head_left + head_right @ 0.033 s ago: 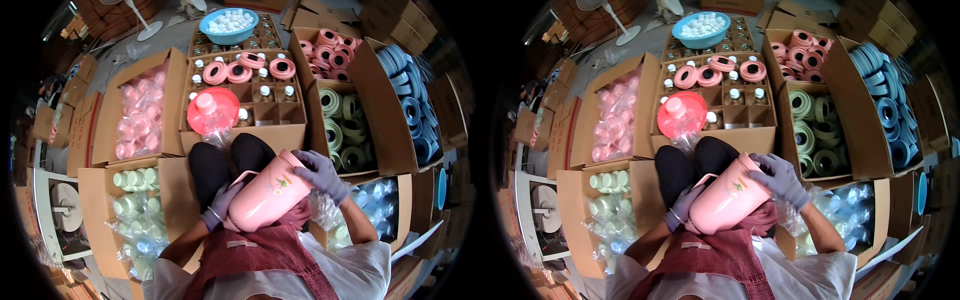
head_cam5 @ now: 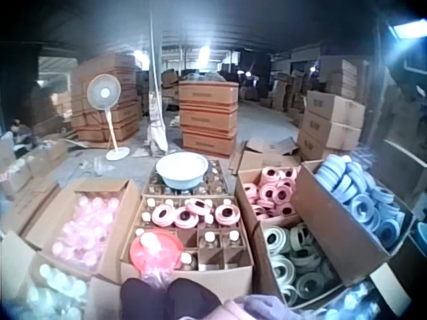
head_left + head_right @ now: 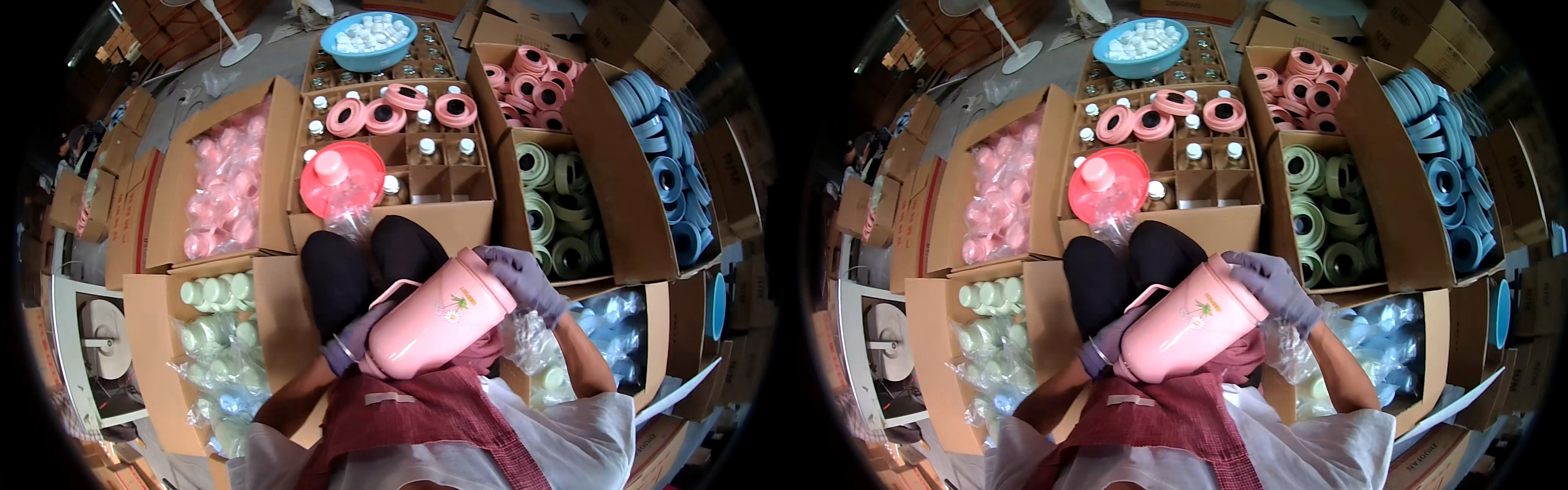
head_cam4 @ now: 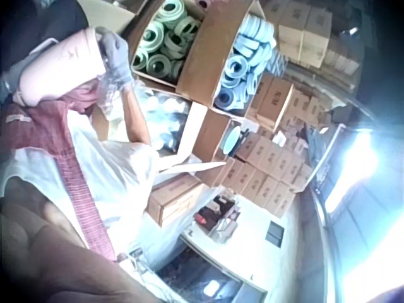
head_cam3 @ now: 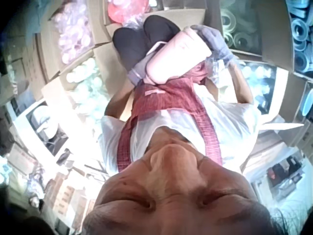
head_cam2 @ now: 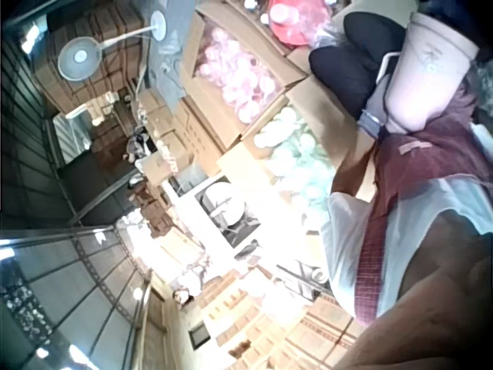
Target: The person assembles thermos flasks by inserting inner glass bottles into outer plastic shells, screwing on lids, and attaching handles. They handle multiple units in pink and light green colors, placing the finished products into cardboard boxes.
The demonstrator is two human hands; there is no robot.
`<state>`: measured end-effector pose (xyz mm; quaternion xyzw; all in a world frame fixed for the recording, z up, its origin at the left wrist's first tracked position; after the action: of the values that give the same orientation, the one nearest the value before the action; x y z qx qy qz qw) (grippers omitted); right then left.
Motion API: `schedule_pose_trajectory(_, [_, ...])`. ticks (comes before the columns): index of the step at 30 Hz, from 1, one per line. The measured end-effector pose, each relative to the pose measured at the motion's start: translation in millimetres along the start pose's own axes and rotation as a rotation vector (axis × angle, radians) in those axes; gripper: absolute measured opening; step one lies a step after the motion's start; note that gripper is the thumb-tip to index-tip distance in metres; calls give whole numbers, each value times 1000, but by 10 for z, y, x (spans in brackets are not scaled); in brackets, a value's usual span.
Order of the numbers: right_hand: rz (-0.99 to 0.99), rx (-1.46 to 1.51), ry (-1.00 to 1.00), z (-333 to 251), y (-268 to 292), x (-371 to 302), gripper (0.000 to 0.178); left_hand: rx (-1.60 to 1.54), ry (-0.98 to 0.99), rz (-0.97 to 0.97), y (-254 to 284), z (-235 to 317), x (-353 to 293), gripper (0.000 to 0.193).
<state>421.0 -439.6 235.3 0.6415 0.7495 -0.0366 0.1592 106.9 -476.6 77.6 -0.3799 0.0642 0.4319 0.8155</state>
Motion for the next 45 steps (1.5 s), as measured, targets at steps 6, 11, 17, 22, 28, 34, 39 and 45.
schedule_pose_trajectory(6, [-48, 84, 315, 585, -33, 146, 51, 927, -501, 253, -804, 1240, -62, 21])
schedule_pose_trajectory(11, [-182, 1058, -96, 1173, -381, 296, 53, 1565, -1143, -3, -1219, 1788, -138, 20])
schedule_pose_trajectory(17, [173, 356, 397, 478, -248, 322, 47, 1008, -769, 182, -820, 1664, 10, 25])
schedule_pose_trajectory(22, [163, 832, -182, 215, -345, 255, 49, 888, -742, 127, -681, 1769, 44, 28])
schedule_pose_trajectory(28, [78, 106, 484, 99, -307, 279, 49, 890, -553, 242, -539, 1655, -60, 25])
schedule_pose_trajectory(34, [22, 403, 138, 503, -338, 508, 41, 852, -777, 382, -692, 1640, -131, 21])
schedule_pose_trajectory(39, [-247, -360, 753, -781, -323, 155, 80, 851, -503, 60, -391, 1449, -183, 21])
schedule_pose_trajectory(45, [-390, -339, 917, -1009, -369, 29, 90, 1007, -449, 272, -308, 1395, -205, 29])
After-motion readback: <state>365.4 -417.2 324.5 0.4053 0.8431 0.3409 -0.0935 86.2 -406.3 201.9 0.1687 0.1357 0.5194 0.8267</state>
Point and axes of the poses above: each hand's wrist, its own x-axis towards the middle knuckle, its own y-axis out of the back of the hand, z = x × y, the point moved 3 cm from there along x, towards the middle knuckle
